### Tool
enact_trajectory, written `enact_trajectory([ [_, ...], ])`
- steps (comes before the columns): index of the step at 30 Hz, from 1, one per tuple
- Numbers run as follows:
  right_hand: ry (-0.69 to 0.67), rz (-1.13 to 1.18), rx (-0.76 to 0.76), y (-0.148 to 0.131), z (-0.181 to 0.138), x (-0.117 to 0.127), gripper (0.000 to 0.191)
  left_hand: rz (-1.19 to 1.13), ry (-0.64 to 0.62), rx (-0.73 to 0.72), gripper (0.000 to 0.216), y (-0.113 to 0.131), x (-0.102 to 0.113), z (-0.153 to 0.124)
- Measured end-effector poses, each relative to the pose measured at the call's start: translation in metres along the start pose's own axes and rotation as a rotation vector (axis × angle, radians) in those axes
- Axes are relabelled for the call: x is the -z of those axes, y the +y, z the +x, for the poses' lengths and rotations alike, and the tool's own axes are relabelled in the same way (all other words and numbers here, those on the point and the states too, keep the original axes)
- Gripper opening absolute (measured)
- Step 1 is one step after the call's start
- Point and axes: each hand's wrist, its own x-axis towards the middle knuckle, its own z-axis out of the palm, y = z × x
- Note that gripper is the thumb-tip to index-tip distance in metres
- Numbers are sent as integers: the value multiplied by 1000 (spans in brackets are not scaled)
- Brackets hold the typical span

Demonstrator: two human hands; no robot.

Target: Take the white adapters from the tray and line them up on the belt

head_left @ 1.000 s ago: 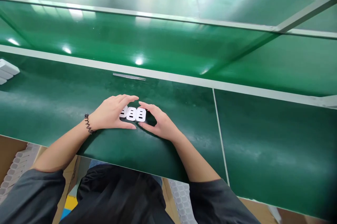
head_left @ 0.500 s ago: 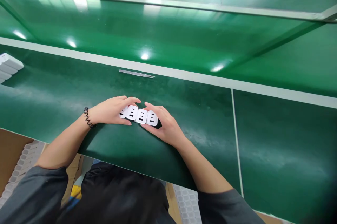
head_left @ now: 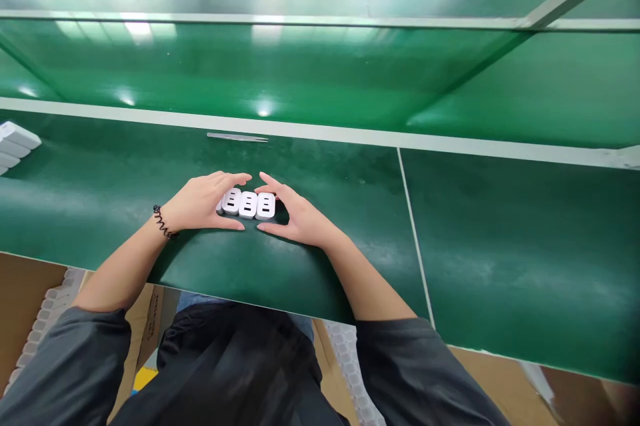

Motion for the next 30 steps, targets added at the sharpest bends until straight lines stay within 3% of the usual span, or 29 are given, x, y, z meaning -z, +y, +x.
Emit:
enact_trajectory([
  [8,-38,10,-6,-4,-1,5,90,38,45,-16,77,-2,-6,0],
  [17,-222,-31,10,-11,-6,17,87,98,82,-129,72,2,-19,6],
  [21,-117,-105,-39,-13,-3,11,87,193,151,-142,71,9,-22,5],
  [26,46,-300,-95,-25,0,-19,84,257,220,-162,67,11,-27,10],
  [30,240,-385,-227,-43,-11,-48,82,268,119,-326,64,-1,-19,23],
])
